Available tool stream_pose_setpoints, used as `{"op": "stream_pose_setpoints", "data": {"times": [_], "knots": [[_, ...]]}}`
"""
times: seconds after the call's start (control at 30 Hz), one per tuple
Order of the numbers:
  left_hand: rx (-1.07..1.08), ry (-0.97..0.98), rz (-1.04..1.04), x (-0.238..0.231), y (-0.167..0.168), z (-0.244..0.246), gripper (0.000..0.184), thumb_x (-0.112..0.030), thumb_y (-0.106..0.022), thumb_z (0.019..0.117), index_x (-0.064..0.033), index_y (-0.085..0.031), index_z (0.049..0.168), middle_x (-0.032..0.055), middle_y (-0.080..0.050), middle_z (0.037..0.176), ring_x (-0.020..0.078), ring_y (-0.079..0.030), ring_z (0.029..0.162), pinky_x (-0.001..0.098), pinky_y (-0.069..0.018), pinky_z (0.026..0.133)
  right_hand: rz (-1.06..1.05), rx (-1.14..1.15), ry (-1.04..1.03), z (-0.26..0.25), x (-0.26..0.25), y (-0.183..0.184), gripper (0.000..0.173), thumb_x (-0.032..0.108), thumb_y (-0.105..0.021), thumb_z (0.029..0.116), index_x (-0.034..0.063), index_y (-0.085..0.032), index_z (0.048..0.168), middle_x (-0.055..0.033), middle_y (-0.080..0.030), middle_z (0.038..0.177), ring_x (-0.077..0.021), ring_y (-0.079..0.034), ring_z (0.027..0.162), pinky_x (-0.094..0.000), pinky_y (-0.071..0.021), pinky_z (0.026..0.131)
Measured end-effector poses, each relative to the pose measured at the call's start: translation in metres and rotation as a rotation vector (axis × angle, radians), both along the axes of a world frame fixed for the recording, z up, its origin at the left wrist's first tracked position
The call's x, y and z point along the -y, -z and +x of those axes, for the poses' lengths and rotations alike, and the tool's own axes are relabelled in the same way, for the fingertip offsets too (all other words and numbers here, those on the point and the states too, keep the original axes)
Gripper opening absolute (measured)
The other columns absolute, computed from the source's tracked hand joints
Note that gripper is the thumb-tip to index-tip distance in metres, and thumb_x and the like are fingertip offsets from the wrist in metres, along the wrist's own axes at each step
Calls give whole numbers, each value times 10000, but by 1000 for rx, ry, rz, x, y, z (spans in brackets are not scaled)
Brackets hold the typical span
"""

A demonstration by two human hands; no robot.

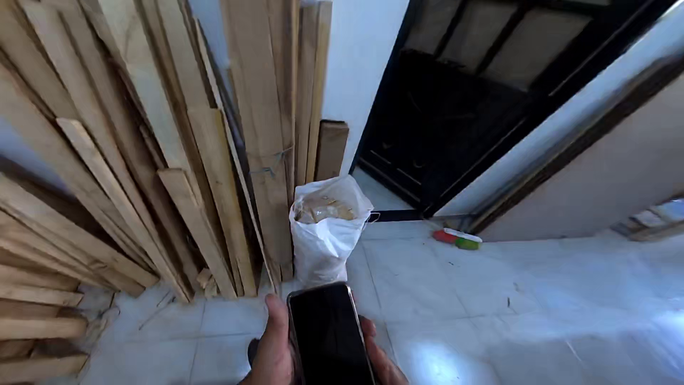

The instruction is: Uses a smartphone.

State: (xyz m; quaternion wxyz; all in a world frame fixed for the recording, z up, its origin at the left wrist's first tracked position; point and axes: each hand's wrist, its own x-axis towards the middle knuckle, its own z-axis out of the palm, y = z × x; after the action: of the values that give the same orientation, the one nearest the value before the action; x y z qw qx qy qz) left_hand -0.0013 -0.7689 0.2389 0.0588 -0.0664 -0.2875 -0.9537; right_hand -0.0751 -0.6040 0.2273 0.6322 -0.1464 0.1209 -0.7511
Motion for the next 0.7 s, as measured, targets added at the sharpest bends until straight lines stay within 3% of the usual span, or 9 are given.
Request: {"op": "stream_pose_setpoints", "data": {"times": [0.13, 0.2, 0.3, 0.4, 0.5, 0.57, 0.7], "knots": [[-31, -41, 50, -8, 6, 14, 720, -742, -475, 934, -181, -648, 1350, 112, -727, 1198, 211, -726, 1021, 415, -600, 921, -9, -33, -4, 2, -2, 3, 637, 669, -430, 1001, 206, -651, 1378, -162, -682, 1307, -338, -686, 1149, -540, -578, 948], [-40, -40, 42, -9, 2, 17, 678, -719, -474, 951, -189, -661, 1331, 97, -737, 1178, 191, -732, 999, 396, -605, 912, -18, -47, -5, 4, -4, 5, 630, 652, -448, 1001, 185, -657, 1370, -175, -683, 1303, -349, -681, 1164, -542, -574, 959], [-11, -51, 49, -13, -2, 23, 624, -701, -479, 959, -206, -688, 1279, 70, -759, 1078, 144, -742, 881, 340, -627, 798, -36, -41, -6, 8, -6, 7, 622, 636, -434, 1015, 177, -655, 1371, -175, -674, 1317, -356, -665, 1194, -553, -559, 987], [-54, -26, 70, -14, 1, 25, 635, -675, -473, 979, -179, -652, 1334, 95, -740, 1148, 164, -736, 920, 353, -621, 834, -80, -46, 19, 10, -9, 11, 575, 590, -446, 1030, 183, -648, 1382, -165, -673, 1329, -350, -661, 1212, -549, -556, 999], [-41, -10, 74, -14, 2, 26, 641, -673, -471, 982, -170, -657, 1334, 100, -744, 1149, 163, -744, 906, 343, -629, 802, -85, -55, 33, 10, -11, 13, 573, 583, -454, 1030, 180, -644, 1390, -172, -673, 1328, -353, -661, 1213, -549, -555, 1003], [-2, -39, 40, -15, 1, 27, 633, -674, -462, 982, -181, -660, 1326, 89, -746, 1153, 162, -743, 938, 354, -623, 853, -50, -59, 49, 12, -10, 12, 587, 612, -455, 1019, 193, -652, 1380, -175, -680, 1309, -353, -670, 1190, -557, -561, 984], [30, -43, 35, -15, 3, 25, 645, -684, -461, 975, -178, -665, 1318, 104, -751, 1131, 169, -752, 901, 350, -634, 803, -30, -69, 80, 14, -11, 10, 592, 624, -455, 1014, 199, -655, 1374, -176, -683, 1301, -355, -674, 1179, -563, -563, 976]]}}
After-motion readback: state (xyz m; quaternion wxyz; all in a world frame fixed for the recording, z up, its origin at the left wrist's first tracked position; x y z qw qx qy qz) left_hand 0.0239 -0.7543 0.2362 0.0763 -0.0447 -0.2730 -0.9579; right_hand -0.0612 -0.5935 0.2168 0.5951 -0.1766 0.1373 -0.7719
